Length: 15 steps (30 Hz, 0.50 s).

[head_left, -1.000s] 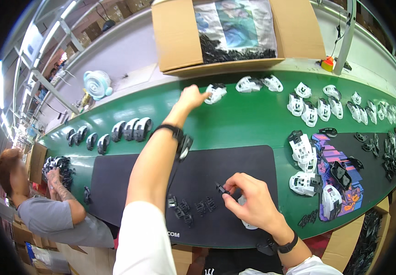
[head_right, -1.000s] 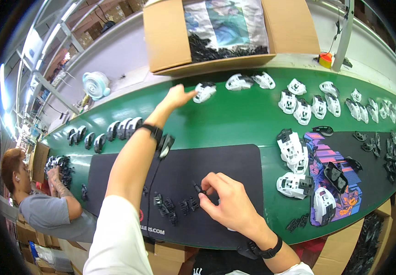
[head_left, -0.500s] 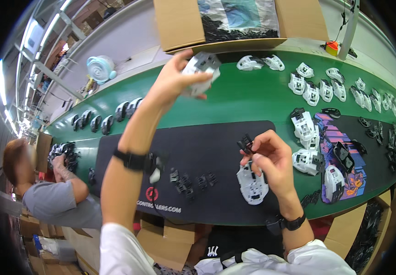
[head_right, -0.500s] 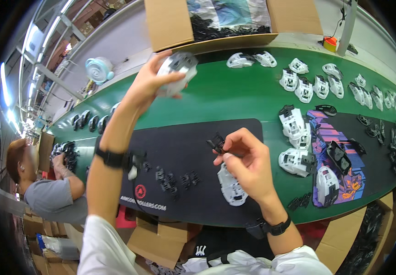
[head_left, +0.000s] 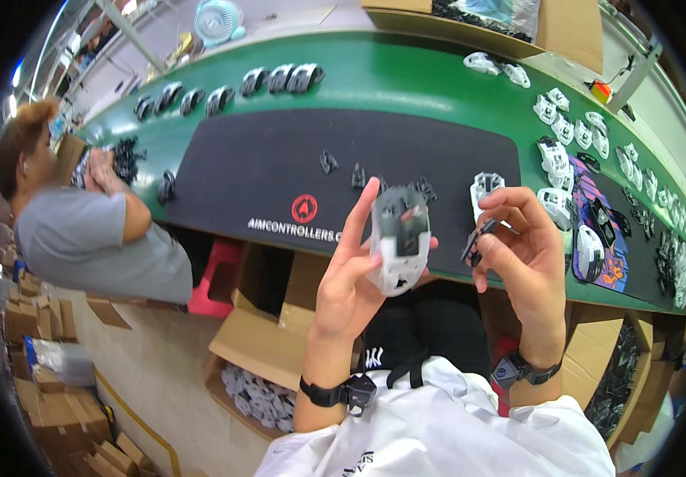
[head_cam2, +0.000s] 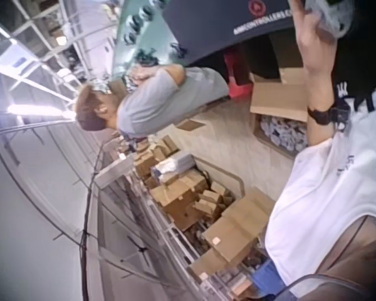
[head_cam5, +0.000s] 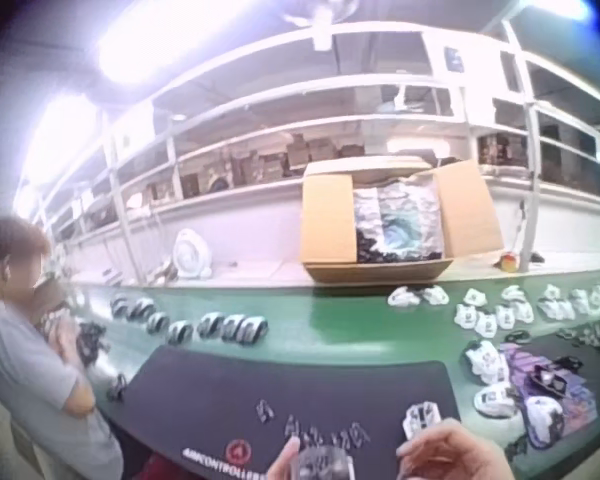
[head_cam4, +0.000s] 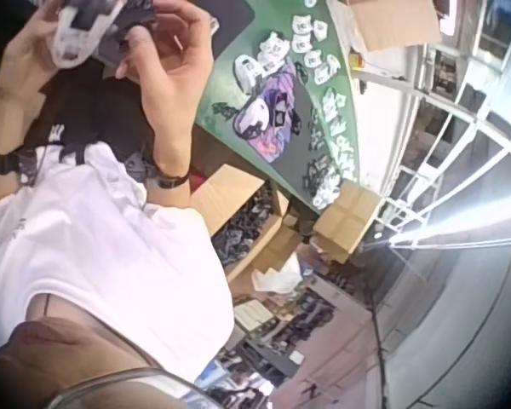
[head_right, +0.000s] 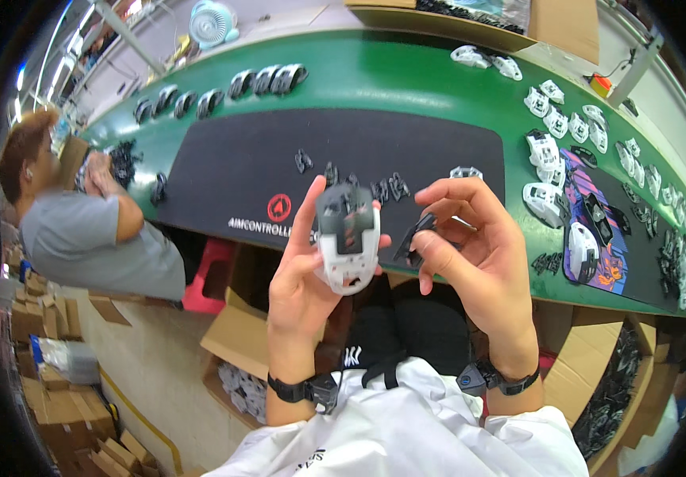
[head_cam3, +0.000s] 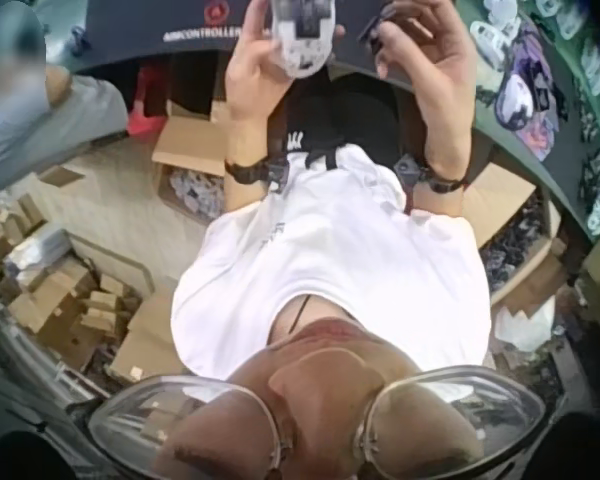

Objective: Assembling internal plastic components and buttons into game controller shells on a production line.

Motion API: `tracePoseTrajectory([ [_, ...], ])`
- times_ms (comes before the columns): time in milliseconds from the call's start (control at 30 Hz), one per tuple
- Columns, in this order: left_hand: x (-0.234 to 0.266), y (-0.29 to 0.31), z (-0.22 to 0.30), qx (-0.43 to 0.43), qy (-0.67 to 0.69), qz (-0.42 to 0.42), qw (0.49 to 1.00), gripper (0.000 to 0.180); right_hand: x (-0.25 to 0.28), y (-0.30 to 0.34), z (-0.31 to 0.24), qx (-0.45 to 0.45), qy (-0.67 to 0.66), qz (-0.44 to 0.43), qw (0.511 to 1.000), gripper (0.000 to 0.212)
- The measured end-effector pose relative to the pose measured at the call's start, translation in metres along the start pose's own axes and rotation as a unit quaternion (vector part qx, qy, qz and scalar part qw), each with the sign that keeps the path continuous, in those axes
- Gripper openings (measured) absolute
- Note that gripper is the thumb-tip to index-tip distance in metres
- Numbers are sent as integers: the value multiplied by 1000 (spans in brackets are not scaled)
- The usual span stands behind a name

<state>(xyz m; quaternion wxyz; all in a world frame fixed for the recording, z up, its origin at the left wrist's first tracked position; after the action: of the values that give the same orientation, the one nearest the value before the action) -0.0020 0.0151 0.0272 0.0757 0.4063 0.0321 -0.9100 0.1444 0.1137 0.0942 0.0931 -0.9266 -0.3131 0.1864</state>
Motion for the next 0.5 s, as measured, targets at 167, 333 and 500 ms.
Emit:
tracePoseTrajectory([
  [167,1,15,-23,-58,-60,72,994,62,-22,23,12,-35,88,-84,992,23],
  [333,7,20,-39,-193,-317,141,918,72,-27,33,24,-26,208,-57,976,20],
  [500,-1,15,-45,-240,-498,150,820,69,-10,26,28,3,252,-25,967,18],
])
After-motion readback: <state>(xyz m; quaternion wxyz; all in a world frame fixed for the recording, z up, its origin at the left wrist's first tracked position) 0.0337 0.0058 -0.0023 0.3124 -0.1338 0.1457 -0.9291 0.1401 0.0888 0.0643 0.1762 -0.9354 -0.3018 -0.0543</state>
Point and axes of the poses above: each hand's wrist, its own y-axis away from the middle knuckle, its own x-axis out of the back of the hand, z = x × y, the point moved 6 cm from there along -y, towards the middle knuckle, and after that the axes turned 10 degrees about x, right-handed, at the moved point
